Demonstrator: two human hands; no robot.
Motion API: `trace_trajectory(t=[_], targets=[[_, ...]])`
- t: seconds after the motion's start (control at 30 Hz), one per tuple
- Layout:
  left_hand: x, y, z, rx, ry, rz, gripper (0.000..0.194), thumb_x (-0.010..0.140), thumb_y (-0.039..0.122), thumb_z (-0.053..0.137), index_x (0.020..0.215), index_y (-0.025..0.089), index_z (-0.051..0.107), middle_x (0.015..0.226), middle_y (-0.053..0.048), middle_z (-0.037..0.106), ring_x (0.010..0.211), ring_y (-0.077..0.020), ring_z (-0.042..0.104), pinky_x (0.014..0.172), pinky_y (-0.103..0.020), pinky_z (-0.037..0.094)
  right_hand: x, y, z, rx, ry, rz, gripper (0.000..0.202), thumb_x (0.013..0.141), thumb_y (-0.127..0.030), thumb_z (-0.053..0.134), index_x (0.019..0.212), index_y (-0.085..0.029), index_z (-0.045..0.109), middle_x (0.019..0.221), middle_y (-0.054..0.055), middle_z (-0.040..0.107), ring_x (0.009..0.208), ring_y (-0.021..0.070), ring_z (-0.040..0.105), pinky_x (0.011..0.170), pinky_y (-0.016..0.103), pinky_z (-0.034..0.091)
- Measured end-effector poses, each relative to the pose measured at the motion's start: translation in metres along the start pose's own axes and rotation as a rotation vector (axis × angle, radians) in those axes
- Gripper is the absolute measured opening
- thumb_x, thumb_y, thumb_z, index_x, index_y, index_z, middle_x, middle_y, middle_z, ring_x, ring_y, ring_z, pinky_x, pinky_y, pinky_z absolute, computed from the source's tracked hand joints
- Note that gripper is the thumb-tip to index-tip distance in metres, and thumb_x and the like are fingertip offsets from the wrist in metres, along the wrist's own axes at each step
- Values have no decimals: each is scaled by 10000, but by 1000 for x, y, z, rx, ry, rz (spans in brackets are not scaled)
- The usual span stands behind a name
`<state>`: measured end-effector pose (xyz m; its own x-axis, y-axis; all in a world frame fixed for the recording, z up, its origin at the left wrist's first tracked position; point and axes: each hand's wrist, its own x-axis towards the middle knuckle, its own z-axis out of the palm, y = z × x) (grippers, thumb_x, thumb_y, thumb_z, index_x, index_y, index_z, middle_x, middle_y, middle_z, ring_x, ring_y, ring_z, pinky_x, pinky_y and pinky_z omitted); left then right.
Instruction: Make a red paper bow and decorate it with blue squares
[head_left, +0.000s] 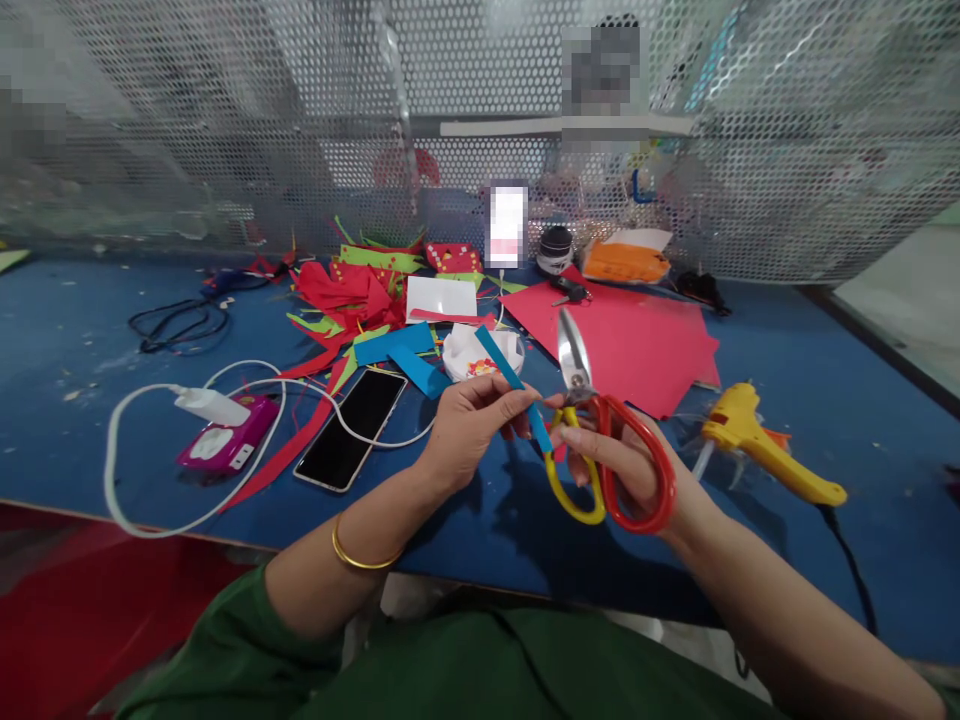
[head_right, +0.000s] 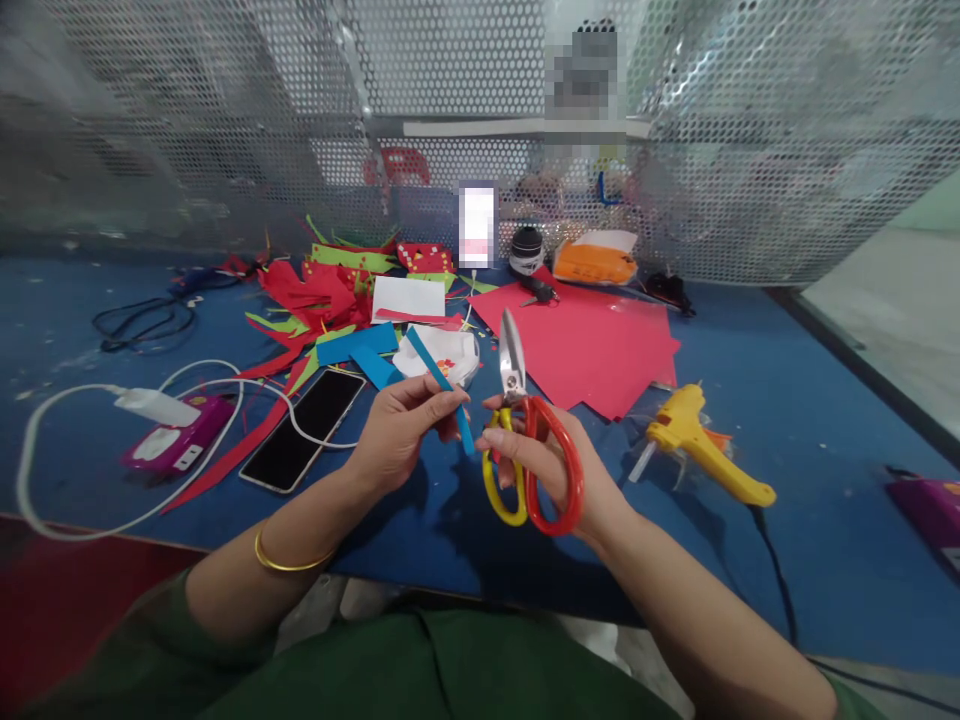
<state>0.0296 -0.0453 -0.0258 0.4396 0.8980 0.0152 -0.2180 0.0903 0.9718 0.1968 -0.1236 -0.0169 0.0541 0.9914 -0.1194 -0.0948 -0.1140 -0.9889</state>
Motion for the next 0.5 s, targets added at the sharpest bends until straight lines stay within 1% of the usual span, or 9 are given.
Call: trace_trajectory(t=[0.07,0.13,0.23,0.33,0.43,0.5], targets=[[1,0,1,47,53,2,225,773,340,770,663,172,668,530,16,639,485,-87,566,506,-219,434,-2,-2,0,-73,77,-79,461,768,-432,801,1128,-201,627,789,-5,702,508,113,594,537,287,525],[0,1,2,84,83,-2,228,776,333,767,654,170,663,520,14,642,476,-82,564,491,-210,418,-3,-3,0,-106,107,-115,481,742,-437,817,1113,-201,622,793,-8,698,500,119,600,541,303,543],[-1,2,3,130,105,-2,255,773,325,773,624,167,640,525,7,654,480,-82,574,484,-203,415,-2,-2,3,-133,103,-104,478,717,-427,829,1088,-202,630,763,-21,679,498,122,602,523,297,546],[-4,2,5,168,113,-7,260,766,310,778,610,169,625,531,6,659,487,-89,590,501,-209,441,-1,3,7,-137,114,-73,475,680,-403,849,1059,-211,636,728,-38,647,509,123,600,482,277,530],[-5,1,6,192,115,-13,251,756,313,783,617,172,631,532,8,659,488,-94,595,521,-218,461,-1,6,10,-134,124,-55,448,692,-391,832,1060,-220,640,722,-45,623,505,113,578,468,271,525],[-4,0,5,185,93,-28,260,755,328,786,621,174,626,544,9,662,503,-98,605,534,-220,471,-1,6,10,-140,134,-54,433,699,-384,821,1057,-222,640,714,-47,614,493,106,558,468,274,526]])
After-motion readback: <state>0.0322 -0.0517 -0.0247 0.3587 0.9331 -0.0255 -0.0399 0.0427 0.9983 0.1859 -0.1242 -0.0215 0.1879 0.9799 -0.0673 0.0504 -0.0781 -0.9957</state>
